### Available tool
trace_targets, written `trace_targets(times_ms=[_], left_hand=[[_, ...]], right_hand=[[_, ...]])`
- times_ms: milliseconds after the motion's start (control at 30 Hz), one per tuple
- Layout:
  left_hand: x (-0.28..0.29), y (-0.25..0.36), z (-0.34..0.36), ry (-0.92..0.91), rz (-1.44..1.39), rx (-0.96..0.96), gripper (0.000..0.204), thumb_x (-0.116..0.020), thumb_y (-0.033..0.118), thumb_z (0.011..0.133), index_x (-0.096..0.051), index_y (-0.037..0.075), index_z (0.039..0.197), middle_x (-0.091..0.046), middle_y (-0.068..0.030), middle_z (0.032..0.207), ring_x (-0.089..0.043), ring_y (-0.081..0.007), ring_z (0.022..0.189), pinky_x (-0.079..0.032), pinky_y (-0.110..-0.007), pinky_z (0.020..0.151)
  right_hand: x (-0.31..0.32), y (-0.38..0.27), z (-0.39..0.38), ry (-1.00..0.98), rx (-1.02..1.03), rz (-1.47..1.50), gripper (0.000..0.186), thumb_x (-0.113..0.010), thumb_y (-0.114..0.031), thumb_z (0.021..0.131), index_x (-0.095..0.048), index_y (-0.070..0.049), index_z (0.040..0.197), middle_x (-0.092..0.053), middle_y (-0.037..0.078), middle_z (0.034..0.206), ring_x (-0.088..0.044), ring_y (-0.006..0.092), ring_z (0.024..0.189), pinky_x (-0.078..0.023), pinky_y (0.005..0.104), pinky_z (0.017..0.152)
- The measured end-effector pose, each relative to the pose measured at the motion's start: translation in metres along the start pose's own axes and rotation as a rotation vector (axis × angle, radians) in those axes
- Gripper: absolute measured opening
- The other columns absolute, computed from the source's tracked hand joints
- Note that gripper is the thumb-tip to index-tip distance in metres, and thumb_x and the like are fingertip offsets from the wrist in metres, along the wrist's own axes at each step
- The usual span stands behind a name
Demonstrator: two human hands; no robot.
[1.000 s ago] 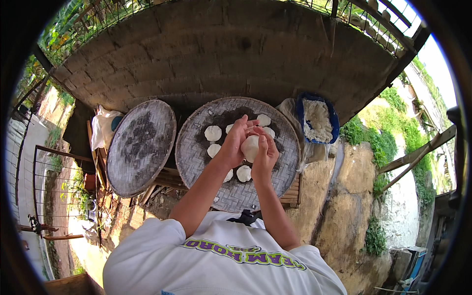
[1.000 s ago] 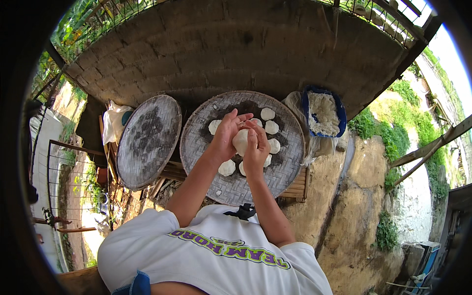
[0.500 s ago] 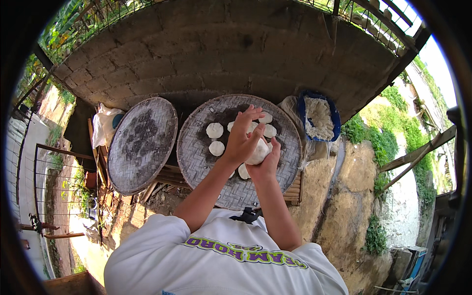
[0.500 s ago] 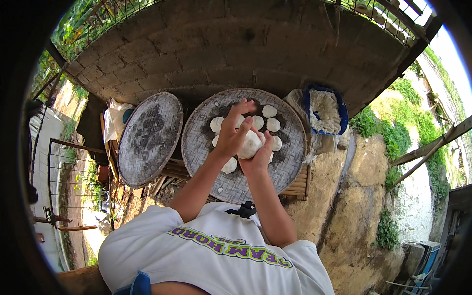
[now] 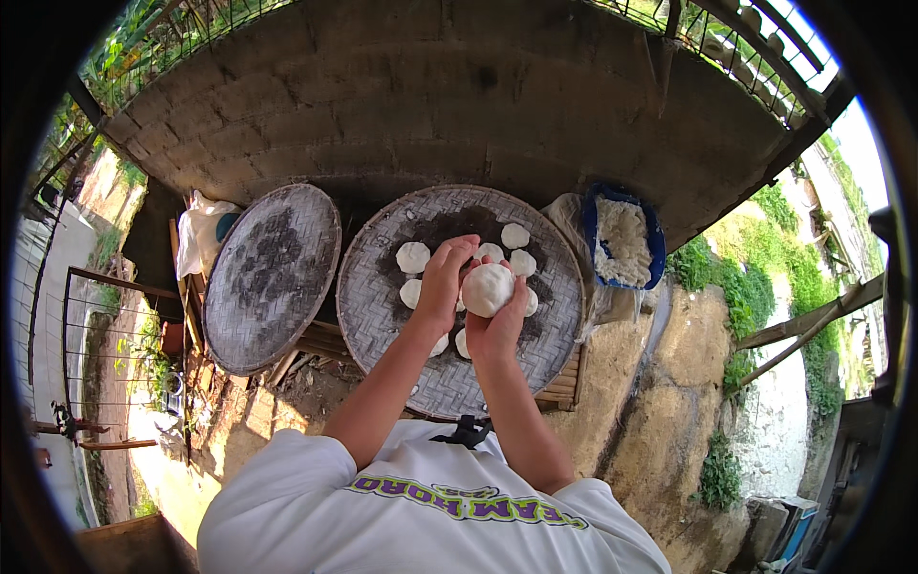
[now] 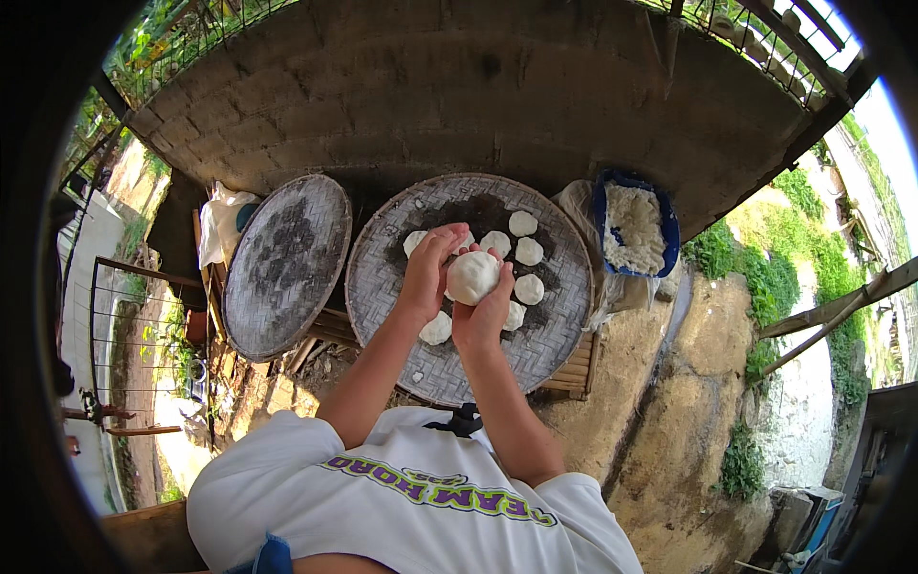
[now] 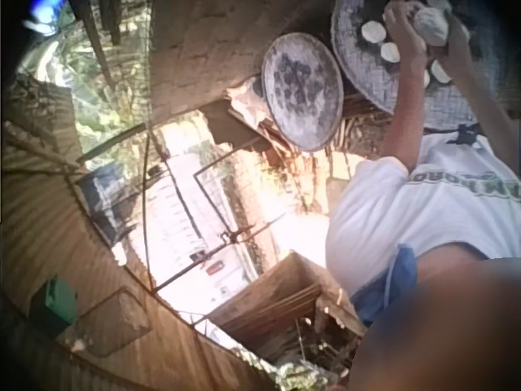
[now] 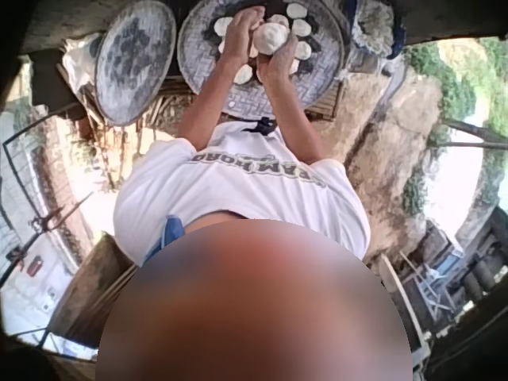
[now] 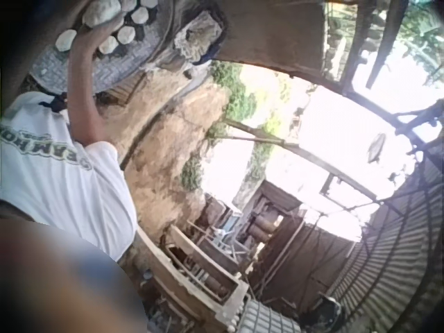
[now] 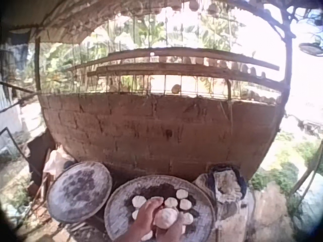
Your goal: The person repeatedly takes portions of white dough from a blue container, rolls them into balls between their hands, and places them on a large woven tray. The process continues throughout the clip, accumulating many dough balls on the tray.
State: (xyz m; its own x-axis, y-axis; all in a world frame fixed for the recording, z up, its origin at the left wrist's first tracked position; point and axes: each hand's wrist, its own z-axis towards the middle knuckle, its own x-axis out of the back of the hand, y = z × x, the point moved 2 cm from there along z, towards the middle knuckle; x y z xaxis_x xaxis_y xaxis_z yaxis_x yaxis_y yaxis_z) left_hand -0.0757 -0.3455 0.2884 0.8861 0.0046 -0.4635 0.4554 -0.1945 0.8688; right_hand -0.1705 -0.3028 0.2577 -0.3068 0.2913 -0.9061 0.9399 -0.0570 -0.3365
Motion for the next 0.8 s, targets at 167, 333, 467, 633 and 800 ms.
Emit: trace_targets(times_ms=[167,333,467,633,800], left_hand=[[0.025,-0.043,-0.003,0.064,-0.324,0.439,0.042,-0.053,0.039,0.104,-0.059,0.005,0.129,-0.067,-0.0098,0.124,-0.066,-0.0226,0.115,-0.052,-0.040,0.100],[0.044,-0.100,0.051,0.132,-0.231,0.350,0.047,-0.055,0.043,0.103,-0.060,0.008,0.133,-0.066,-0.0112,0.126,-0.063,-0.0239,0.120,-0.051,-0.042,0.102],[0.042,-0.152,0.129,0.128,0.724,0.152,0.048,-0.063,0.035,0.100,-0.058,0.003,0.136,-0.066,-0.0122,0.127,-0.061,-0.0211,0.121,-0.049,-0.036,0.100],[0.068,-0.209,0.224,0.152,0.441,0.150,0.047,-0.065,0.032,0.099,-0.060,0.002,0.135,-0.067,-0.0127,0.124,-0.064,-0.0206,0.111,-0.051,-0.033,0.094],[0.087,-0.232,0.313,0.203,0.654,0.155,0.051,-0.065,0.031,0.099,-0.059,-0.002,0.137,-0.067,-0.0164,0.126,-0.065,-0.0221,0.113,-0.052,-0.036,0.094]], right_hand=[[0.026,0.006,0.025,-0.058,0.039,-0.631,0.064,-0.030,-0.053,0.111,-0.032,-0.009,0.158,-0.037,0.013,0.160,-0.040,0.0275,0.145,-0.037,0.0448,0.117],[0.082,0.009,0.068,0.053,-0.331,-0.605,0.065,-0.031,-0.057,0.109,-0.034,-0.015,0.159,-0.042,0.011,0.155,-0.042,0.0272,0.144,-0.039,0.0496,0.115],[0.100,-0.015,0.150,0.087,-0.529,-0.407,0.053,-0.034,-0.049,0.109,-0.047,-0.011,0.143,-0.055,0.010,0.141,-0.054,0.0262,0.131,-0.044,0.0504,0.111],[0.134,-0.007,0.267,0.148,-0.598,-0.497,0.056,-0.032,-0.049,0.108,-0.047,-0.006,0.142,-0.054,0.014,0.142,-0.056,0.0304,0.131,-0.045,0.0528,0.113],[0.177,0.026,0.369,0.191,-0.647,-0.674,0.065,-0.031,-0.056,0.108,-0.047,-0.005,0.143,-0.056,0.016,0.138,-0.061,0.0298,0.124,-0.052,0.0469,0.106]])
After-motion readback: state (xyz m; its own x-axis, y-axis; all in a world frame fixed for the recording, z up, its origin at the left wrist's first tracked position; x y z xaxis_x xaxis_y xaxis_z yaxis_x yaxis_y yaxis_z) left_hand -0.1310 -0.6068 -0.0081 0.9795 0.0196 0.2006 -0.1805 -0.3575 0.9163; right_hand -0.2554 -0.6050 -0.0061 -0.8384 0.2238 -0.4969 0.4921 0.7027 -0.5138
